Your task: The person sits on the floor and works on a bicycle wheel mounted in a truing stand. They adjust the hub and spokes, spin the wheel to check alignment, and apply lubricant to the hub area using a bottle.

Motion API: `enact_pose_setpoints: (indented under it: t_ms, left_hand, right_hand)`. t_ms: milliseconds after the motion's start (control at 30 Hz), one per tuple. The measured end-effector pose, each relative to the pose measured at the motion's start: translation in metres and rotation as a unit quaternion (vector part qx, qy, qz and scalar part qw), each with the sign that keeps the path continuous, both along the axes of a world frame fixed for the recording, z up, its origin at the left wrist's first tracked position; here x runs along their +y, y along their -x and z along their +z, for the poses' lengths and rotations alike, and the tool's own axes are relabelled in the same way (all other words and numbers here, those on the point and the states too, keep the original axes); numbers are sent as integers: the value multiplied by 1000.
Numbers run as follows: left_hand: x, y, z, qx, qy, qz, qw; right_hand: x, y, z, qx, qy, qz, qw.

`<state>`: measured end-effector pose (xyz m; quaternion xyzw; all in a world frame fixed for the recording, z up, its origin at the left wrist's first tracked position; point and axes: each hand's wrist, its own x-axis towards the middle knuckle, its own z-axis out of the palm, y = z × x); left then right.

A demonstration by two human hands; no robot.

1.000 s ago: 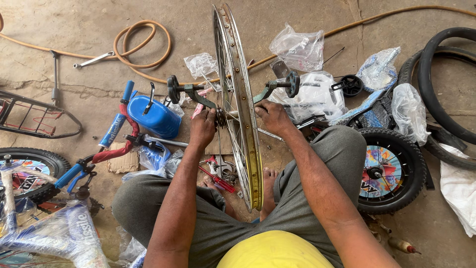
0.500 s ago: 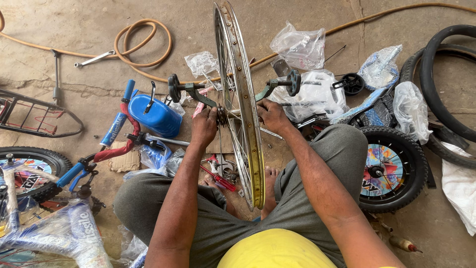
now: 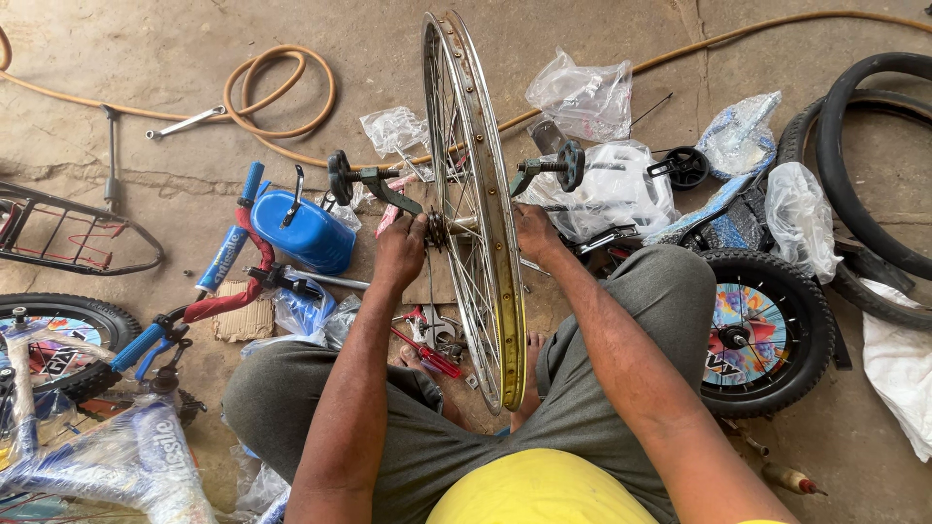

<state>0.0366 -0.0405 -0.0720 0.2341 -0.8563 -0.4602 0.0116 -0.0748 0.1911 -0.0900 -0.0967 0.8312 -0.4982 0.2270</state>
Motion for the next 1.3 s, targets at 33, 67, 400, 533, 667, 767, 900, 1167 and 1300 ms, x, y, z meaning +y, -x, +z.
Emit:
enact_pose_setpoints:
  t_ms: [33, 67, 400, 533, 667, 767, 900, 1167, 1300]
  left_hand:
    - [-2, 0, 2, -29, -7, -2, 1000]
    - [-4, 0, 3, -14, 13, 1, 1000]
    - [-13, -1, -4, 30, 24, -27, 999]
    - [-9, 1, 0, -22, -1, -6, 1000]
    - [0, 1, 4, -25, -113, 56, 992]
    - [2, 1, 3, -19, -183, 72, 980]
    - [-3, 0, -2, 45, -201, 0, 979]
    - [-10, 0, -5, 77, 4, -69, 995]
    - [-7, -1, 0, 50, -34, -66, 996]
  right_hand:
    - [0, -1, 3, 6, 10, -3, 1000]
    - [0, -3, 6, 33, -9, 6, 999]
    - [6, -11, 31, 185, -55, 103, 976]
    - [8, -6, 17, 242, -130, 162, 948]
    - [11, -4, 12, 288, -87, 175, 938]
    - [13, -5, 13, 216, -70, 126, 966]
    - [12, -13, 22, 77, -34, 46, 995]
    - [14, -14, 18, 121, -35, 65, 990]
    - [13, -10, 10, 21, 34, 53, 998]
